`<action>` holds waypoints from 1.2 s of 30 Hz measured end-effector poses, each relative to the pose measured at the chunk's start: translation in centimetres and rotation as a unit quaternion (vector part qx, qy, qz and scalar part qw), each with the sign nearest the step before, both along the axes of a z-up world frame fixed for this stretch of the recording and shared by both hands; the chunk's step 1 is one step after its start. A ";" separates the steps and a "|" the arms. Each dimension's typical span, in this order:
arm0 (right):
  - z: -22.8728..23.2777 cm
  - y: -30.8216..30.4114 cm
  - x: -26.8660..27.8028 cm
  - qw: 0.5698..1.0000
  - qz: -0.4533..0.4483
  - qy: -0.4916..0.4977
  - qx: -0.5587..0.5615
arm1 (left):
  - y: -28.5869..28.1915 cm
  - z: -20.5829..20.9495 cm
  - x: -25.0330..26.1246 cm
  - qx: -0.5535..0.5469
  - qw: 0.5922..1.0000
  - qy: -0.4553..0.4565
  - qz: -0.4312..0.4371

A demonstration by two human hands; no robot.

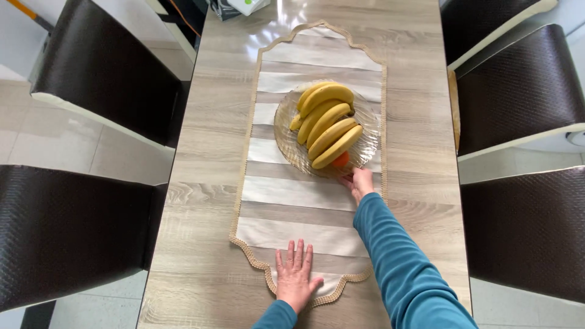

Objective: Cleaning a dining table with a cloth and then setting a table runner and fruit bowl

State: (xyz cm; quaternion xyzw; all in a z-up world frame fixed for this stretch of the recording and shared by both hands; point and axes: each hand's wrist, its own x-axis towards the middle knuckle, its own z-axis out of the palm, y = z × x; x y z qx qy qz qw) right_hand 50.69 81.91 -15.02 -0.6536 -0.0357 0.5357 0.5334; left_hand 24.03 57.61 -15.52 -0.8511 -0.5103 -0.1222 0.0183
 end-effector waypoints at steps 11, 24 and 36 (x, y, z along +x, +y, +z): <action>-0.9 -1.1 -7.7 0.991 -0.106 0.066 0.039 | -1.7 -0.6 0.1 -0.015 1.000 0.000 0.011; -2.5 -6.4 -4.3 0.997 0.065 0.047 0.020 | 0.9 1.8 -2.6 -0.204 0.978 -0.001 0.039; -2.7 -4.2 -4.5 0.989 0.007 0.133 0.057 | 20.0 0.5 -4.8 -0.192 0.967 -0.042 0.160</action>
